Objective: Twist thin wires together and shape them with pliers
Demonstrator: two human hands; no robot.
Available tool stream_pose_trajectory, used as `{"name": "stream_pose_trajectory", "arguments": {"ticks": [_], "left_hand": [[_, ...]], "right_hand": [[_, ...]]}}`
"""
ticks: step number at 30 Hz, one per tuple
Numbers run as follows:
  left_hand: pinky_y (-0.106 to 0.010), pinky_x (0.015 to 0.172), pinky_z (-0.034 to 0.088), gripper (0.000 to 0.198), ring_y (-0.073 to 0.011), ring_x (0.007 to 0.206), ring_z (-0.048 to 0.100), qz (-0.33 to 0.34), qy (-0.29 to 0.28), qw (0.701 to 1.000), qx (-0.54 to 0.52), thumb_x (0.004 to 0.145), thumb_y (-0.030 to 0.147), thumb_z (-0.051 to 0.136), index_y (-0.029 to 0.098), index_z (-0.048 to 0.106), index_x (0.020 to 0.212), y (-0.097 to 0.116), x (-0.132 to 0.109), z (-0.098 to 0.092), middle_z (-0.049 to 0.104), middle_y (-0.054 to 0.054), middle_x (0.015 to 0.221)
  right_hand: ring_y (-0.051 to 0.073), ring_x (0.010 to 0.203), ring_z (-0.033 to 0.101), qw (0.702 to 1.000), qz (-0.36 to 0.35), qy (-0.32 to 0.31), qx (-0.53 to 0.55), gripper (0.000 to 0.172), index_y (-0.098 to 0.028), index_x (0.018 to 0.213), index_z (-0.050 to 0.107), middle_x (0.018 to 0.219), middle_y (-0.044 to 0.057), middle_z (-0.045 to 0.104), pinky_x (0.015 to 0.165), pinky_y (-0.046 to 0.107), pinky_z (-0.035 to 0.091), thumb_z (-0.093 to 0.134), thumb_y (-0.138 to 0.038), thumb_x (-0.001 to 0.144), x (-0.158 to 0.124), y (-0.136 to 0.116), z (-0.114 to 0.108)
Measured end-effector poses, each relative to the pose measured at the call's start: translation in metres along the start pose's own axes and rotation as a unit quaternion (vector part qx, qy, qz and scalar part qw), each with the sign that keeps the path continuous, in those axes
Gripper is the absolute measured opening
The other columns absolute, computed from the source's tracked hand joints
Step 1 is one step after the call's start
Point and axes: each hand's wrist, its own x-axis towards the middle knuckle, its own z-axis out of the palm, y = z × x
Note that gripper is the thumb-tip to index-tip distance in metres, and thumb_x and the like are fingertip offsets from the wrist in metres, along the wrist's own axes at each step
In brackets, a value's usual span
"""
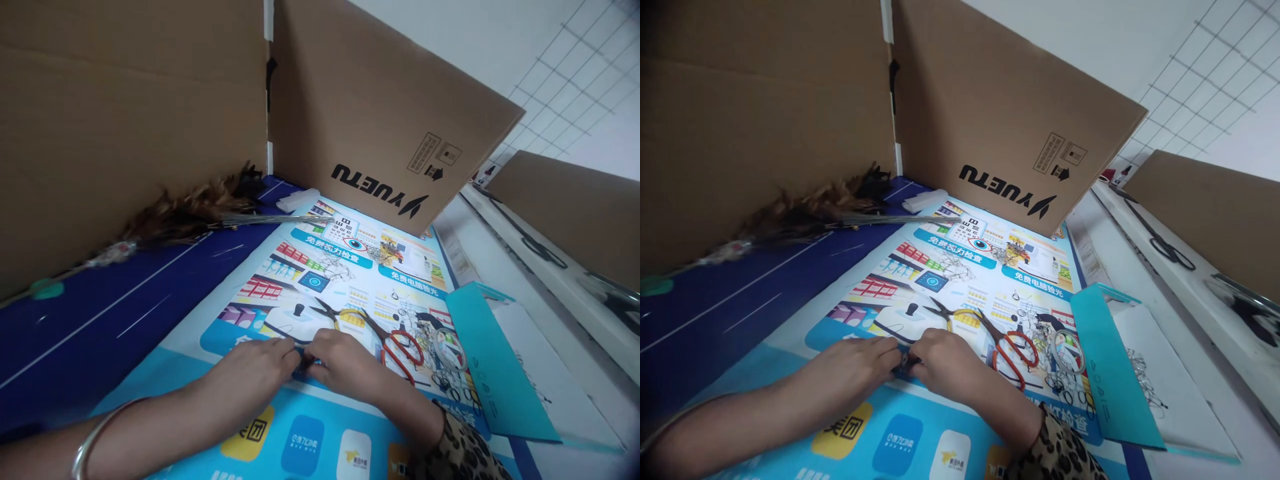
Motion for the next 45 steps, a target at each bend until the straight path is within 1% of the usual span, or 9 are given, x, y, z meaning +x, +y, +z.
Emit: {"name": "stream_pose_trajectory", "arguments": {"ticks": [4,9,14,20,24,30,34,40,45], "left_hand": [[-0.039,0.069,0.053,0.031,-0.0306,0.088,0.068,0.013,-0.009,0.998,0.06,0.084,-0.001,0.048,0.014,0.068,0.102,0.006,0.001,0.002,0.07,-0.012,0.099],[-0.033,0.063,0.051,0.025,-0.027,0.082,0.066,0.039,0.041,0.993,0.104,0.082,0.001,0.052,0.014,0.067,0.098,0.006,0.005,0.019,0.069,-0.012,0.092],[-0.035,0.065,0.051,0.022,-0.0279,0.081,0.065,0.045,0.068,0.989,0.121,0.08,0.001,0.054,0.014,0.064,0.095,0.003,0.007,0.031,0.069,-0.012,0.092],[-0.035,0.068,0.051,0.023,-0.027,0.081,0.067,0.039,0.054,0.995,0.075,0.082,-0.001,0.049,0.014,0.063,0.093,0.004,0.009,0.025,0.07,-0.012,0.091],[-0.035,0.07,0.052,0.027,-0.0267,0.084,0.068,0.022,0.03,0.998,0.043,0.083,-0.003,0.046,0.014,0.065,0.093,0.004,0.008,0.011,0.071,-0.012,0.095],[-0.034,0.07,0.053,0.032,-0.027,0.088,0.069,0.032,-0.006,0.997,0.063,0.083,-0.004,0.046,0.013,0.069,0.097,0.008,0.004,-0.011,0.072,-0.012,0.1],[-0.034,0.067,0.051,0.029,-0.0281,0.088,0.068,0.047,-0.01,0.996,0.08,0.083,-0.002,0.048,0.013,0.068,0.097,0.006,0.004,-0.006,0.072,-0.012,0.098],[-0.037,0.066,0.05,0.03,-0.0292,0.082,0.068,0.042,0.032,0.998,0.017,0.081,-0.001,0.047,0.015,0.068,0.095,-0.007,0.005,0.014,0.072,-0.011,0.095],[-0.03,0.059,0.045,0.02,-0.0233,0.071,0.068,0.066,0.063,0.995,-0.034,0.082,0.006,0.051,0.018,0.067,0.08,-0.012,0.004,0.003,0.073,-0.005,0.082]], "right_hand": [[0.016,0.083,0.056,1.0,0.012,0.001,-0.008,0.005,-0.017,0.087,0.064,0.088,0.003,0.062,0.072,0.024,0.04,0.061,-0.02,0.088,-0.002,-0.002,0.003],[0.016,0.082,0.056,0.999,0.023,0.014,-0.03,0.007,-0.017,0.083,0.061,0.088,0.003,0.062,0.07,0.024,0.039,0.057,-0.018,0.089,-0.004,-0.004,0.007],[0.017,0.083,0.058,0.998,0.025,0.013,-0.062,0.008,-0.017,0.087,0.061,0.091,0.004,0.064,0.071,0.025,0.041,0.056,-0.021,0.09,-0.007,-0.009,0.007],[0.02,0.078,0.061,0.991,0.03,-0.02,-0.129,0.014,-0.014,0.09,0.064,0.09,0.008,0.067,0.067,0.03,0.041,0.051,-0.019,0.09,-0.004,-0.02,0.007],[0.022,0.076,0.063,0.986,0.063,-0.05,-0.143,0.018,-0.012,0.094,0.065,0.09,0.011,0.068,0.064,0.031,0.041,0.05,-0.015,0.085,0.0,-0.029,0.008],[0.024,0.078,0.062,0.99,0.045,0.002,-0.133,0.02,-0.013,0.093,0.063,0.09,0.012,0.067,0.063,0.032,0.042,0.052,-0.019,0.077,-0.002,-0.023,0.024],[0.023,0.076,0.062,0.991,0.032,0.008,-0.128,0.019,-0.013,0.091,0.062,0.088,0.011,0.066,0.062,0.032,0.042,0.053,-0.022,0.077,-0.004,-0.021,0.024],[0.021,0.072,0.061,0.993,0.014,-0.007,-0.117,0.018,-0.014,0.089,0.064,0.087,0.009,0.068,0.06,0.03,0.04,0.051,-0.022,0.08,-0.004,-0.023,0.009],[0.02,0.07,0.06,0.993,0.01,-0.008,-0.12,0.018,-0.015,0.09,0.064,0.087,0.009,0.068,0.058,0.03,0.037,0.05,-0.022,0.08,-0.007,-0.021,0.012]]}}
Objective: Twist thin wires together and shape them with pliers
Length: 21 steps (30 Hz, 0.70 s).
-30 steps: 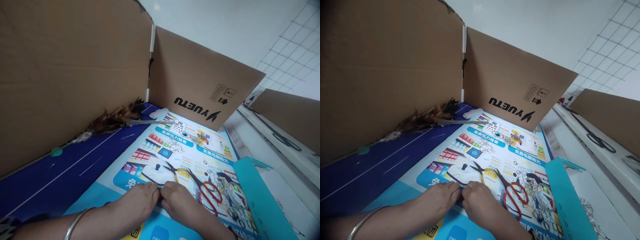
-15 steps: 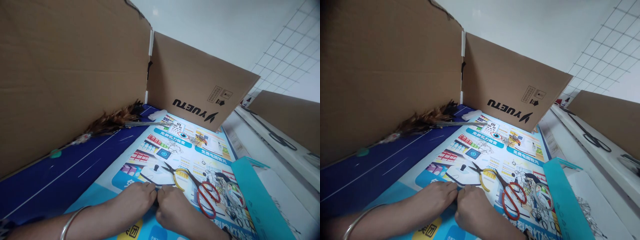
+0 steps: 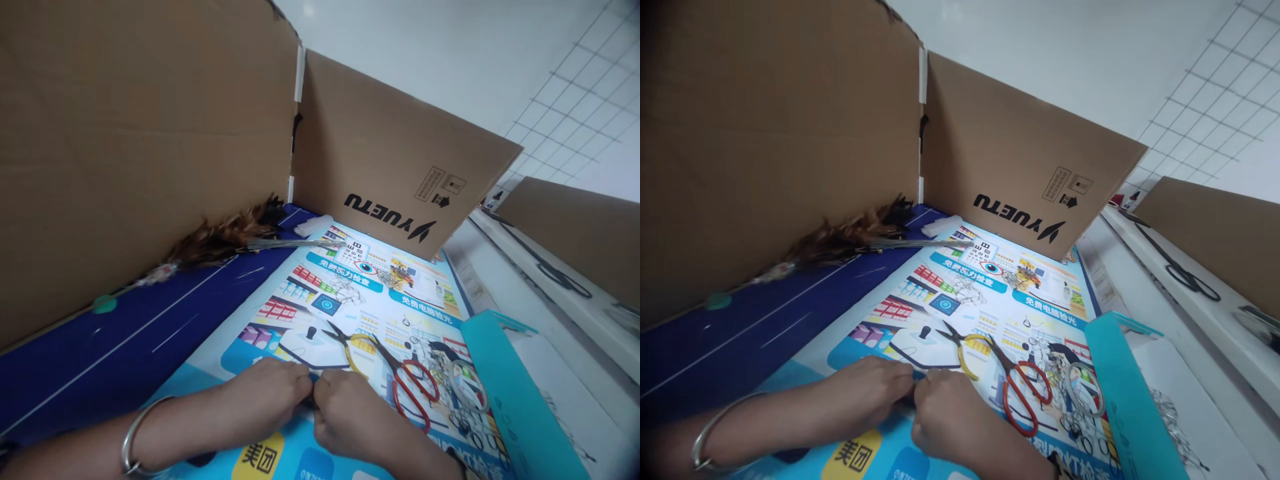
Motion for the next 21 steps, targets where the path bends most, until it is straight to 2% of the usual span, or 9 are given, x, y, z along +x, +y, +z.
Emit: {"name": "stream_pose_trajectory", "arguments": {"ticks": [3,6,7,10,12,16,19,21], "left_hand": [[-0.026,0.061,0.043,0.016,-0.0201,0.075,0.069,0.019,0.019,0.999,-0.037,0.085,0.013,0.055,0.021,0.068,0.079,-0.007,0.003,-0.017,0.072,-0.001,0.083],[-0.024,0.069,0.044,0.018,-0.0174,0.083,0.068,-0.002,0.059,0.997,-0.046,0.091,0.019,0.053,0.023,0.07,0.087,-0.032,0.006,-0.037,0.072,0.0,0.089],[-0.024,0.071,0.044,0.02,-0.0169,0.084,0.067,-0.028,0.078,0.996,-0.033,0.092,0.021,0.051,0.023,0.07,0.087,-0.045,0.006,-0.044,0.072,-0.001,0.09],[-0.025,0.077,0.043,0.025,-0.0185,0.092,0.065,-0.172,0.138,0.975,0.02,0.096,0.027,0.046,0.023,0.07,0.093,-0.094,0.004,-0.067,0.071,-0.003,0.1],[-0.027,0.076,0.043,0.024,-0.0211,0.092,0.064,-0.225,0.151,0.962,0.036,0.094,0.027,0.046,0.021,0.069,0.093,-0.127,0.002,-0.081,0.071,-0.006,0.099],[-0.027,0.072,0.045,0.016,-0.0234,0.089,0.065,-0.284,0.128,0.949,0.055,0.087,0.032,0.059,0.02,0.069,0.09,-0.174,0.005,-0.093,0.071,-0.007,0.093],[-0.029,0.075,0.048,0.016,-0.024,0.091,0.065,-0.299,0.088,0.948,0.061,0.085,0.033,0.065,0.019,0.069,0.09,-0.192,0.016,-0.089,0.071,-0.008,0.095],[-0.034,0.078,0.052,0.02,-0.0224,0.092,0.065,-0.305,0.057,0.949,0.061,0.089,0.034,0.064,0.017,0.068,0.098,-0.202,0.024,-0.085,0.069,-0.008,0.102]], "right_hand": [[0.02,0.07,0.06,1.0,-0.006,0.012,0.008,0.017,-0.016,0.09,0.063,0.088,0.007,0.068,0.057,0.03,0.035,0.051,-0.02,0.079,-0.002,0.001,0.005],[0.019,0.07,0.06,1.0,0.001,0.02,0.017,0.015,-0.019,0.088,0.063,0.088,0.006,0.068,0.057,0.029,0.034,0.053,-0.022,0.078,-0.003,0.001,0.005],[0.02,0.071,0.06,1.0,0.012,0.017,0.022,0.015,-0.019,0.088,0.064,0.088,0.006,0.068,0.057,0.029,0.033,0.055,-0.025,0.077,-0.002,0.001,0.002],[0.021,0.075,0.062,0.997,0.046,-0.01,0.058,0.016,-0.02,0.084,0.065,0.089,0.006,0.068,0.057,0.028,0.034,0.061,-0.032,0.074,-0.001,0.0,-0.007],[0.018,0.074,0.062,0.993,0.065,-0.02,0.097,0.013,-0.021,0.081,0.065,0.087,0.004,0.068,0.057,0.026,0.034,0.061,-0.032,0.075,0.001,0.0,-0.011],[0.015,0.069,0.061,0.989,0.06,0.019,0.132,0.009,-0.022,0.075,0.063,0.08,0.001,0.068,0.057,0.024,0.034,0.059,-0.029,0.076,0.005,0.006,-0.002],[0.014,0.066,0.062,0.992,0.037,0.051,0.109,0.01,-0.021,0.068,0.061,0.075,0.001,0.068,0.055,0.024,0.032,0.059,-0.027,0.075,0.009,0.012,0.012],[0.014,0.062,0.061,0.993,0.023,0.069,0.089,0.012,-0.02,0.064,0.06,0.071,0.002,0.068,0.052,0.025,0.03,0.059,-0.028,0.074,0.011,0.015,0.02]]}}
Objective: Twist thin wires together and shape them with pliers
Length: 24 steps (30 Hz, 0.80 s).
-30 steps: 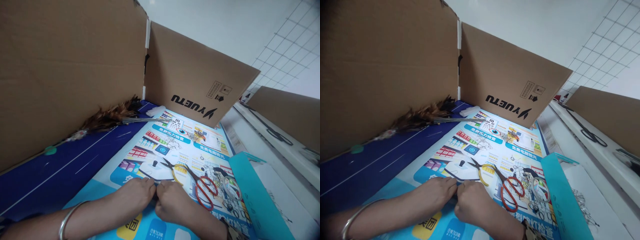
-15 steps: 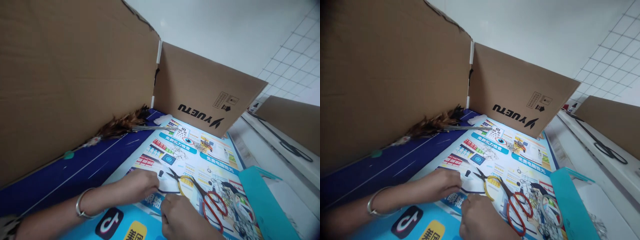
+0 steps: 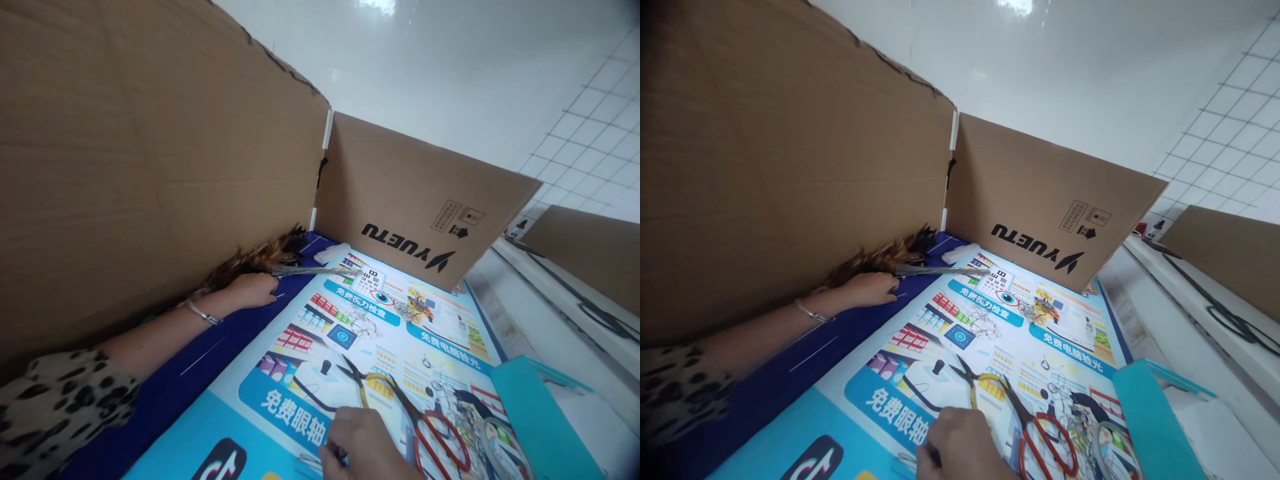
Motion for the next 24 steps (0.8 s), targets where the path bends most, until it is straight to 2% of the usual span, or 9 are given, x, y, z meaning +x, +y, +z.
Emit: {"name": "stream_pose_trajectory", "arguments": {"ticks": [3,5,10,16,18,20,22,24], "left_hand": [[-0.042,0.084,0.055,0.03,-0.0216,0.098,0.064,-0.002,-0.045,0.999,0.014,0.094,0.035,0.06,0.016,0.06,0.118,-0.002,0.017,0.006,0.064,-0.008,0.117],[-0.044,0.085,0.055,0.033,-0.0226,0.102,0.063,-0.001,-0.072,0.997,0.023,0.094,0.034,0.059,0.017,0.057,0.123,-0.004,0.026,0.009,0.061,-0.009,0.122],[-0.044,0.086,0.055,0.034,-0.0234,0.103,0.063,0.014,-0.122,0.992,0.034,0.094,0.034,0.06,0.017,0.058,0.123,-0.007,0.041,0.009,0.061,-0.009,0.123],[-0.044,0.086,0.055,0.033,-0.0235,0.103,0.063,0.055,-0.139,0.988,0.021,0.094,0.035,0.06,0.017,0.058,0.122,-0.019,0.04,0.003,0.061,-0.009,0.123],[-0.043,0.084,0.056,0.032,-0.0222,0.099,0.064,0.065,-0.131,0.989,0.013,0.094,0.036,0.06,0.016,0.06,0.119,-0.026,0.036,-0.001,0.063,-0.008,0.118],[-0.037,0.078,0.054,0.023,-0.0199,0.089,0.064,0.071,-0.113,0.991,0.002,0.094,0.033,0.058,0.015,0.063,0.108,-0.033,0.029,-0.005,0.066,-0.005,0.104],[-0.029,0.069,0.048,0.015,-0.0179,0.079,0.061,0.076,-0.092,0.993,-0.012,0.091,0.025,0.054,0.015,0.064,0.095,-0.04,0.021,-0.011,0.066,-0.002,0.087],[-0.025,0.062,0.04,0.013,-0.0167,0.072,0.058,0.083,-0.076,0.993,-0.027,0.084,0.019,0.05,0.017,0.063,0.088,-0.046,0.011,-0.014,0.064,0.0,0.077]], "right_hand": [[0.013,0.056,0.059,0.999,-0.022,0.025,-0.017,0.014,-0.02,0.061,0.058,0.066,0.002,0.066,0.049,0.025,0.026,0.059,-0.028,0.073,0.001,0.004,0.008],[0.013,0.054,0.058,0.998,-0.034,0.045,-0.021,0.013,-0.02,0.061,0.058,0.064,0.001,0.065,0.048,0.026,0.025,0.059,-0.026,0.072,0.001,0.006,0.012],[0.013,0.053,0.058,0.994,-0.051,0.095,-0.027,0.012,-0.02,0.06,0.056,0.063,0.001,0.065,0.047,0.026,0.024,0.058,-0.024,0.071,0.001,0.009,0.02],[0.011,0.05,0.056,0.989,-0.073,0.129,-0.019,0.015,-0.02,0.059,0.052,0.06,0.0,0.062,0.046,0.025,0.023,0.058,-0.024,0.072,0.001,0.012,0.025],[0.011,0.05,0.056,0.986,-0.081,0.144,-0.017,0.015,-0.02,0.059,0.051,0.059,-0.001,0.061,0.046,0.025,0.024,0.058,-0.024,0.071,0.002,0.014,0.029],[0.01,0.048,0.055,0.982,-0.08,0.168,-0.018,0.016,-0.02,0.057,0.049,0.057,-0.001,0.059,0.047,0.026,0.024,0.057,-0.024,0.071,0.002,0.017,0.035],[0.01,0.047,0.054,0.98,-0.078,0.182,-0.021,0.017,-0.02,0.057,0.049,0.057,-0.001,0.058,0.047,0.027,0.025,0.058,-0.024,0.071,0.002,0.02,0.038],[0.01,0.051,0.056,0.982,-0.09,0.164,-0.022,0.015,-0.021,0.062,0.052,0.061,-0.002,0.06,0.049,0.026,0.027,0.058,-0.024,0.076,0.0,0.023,0.038]]}}
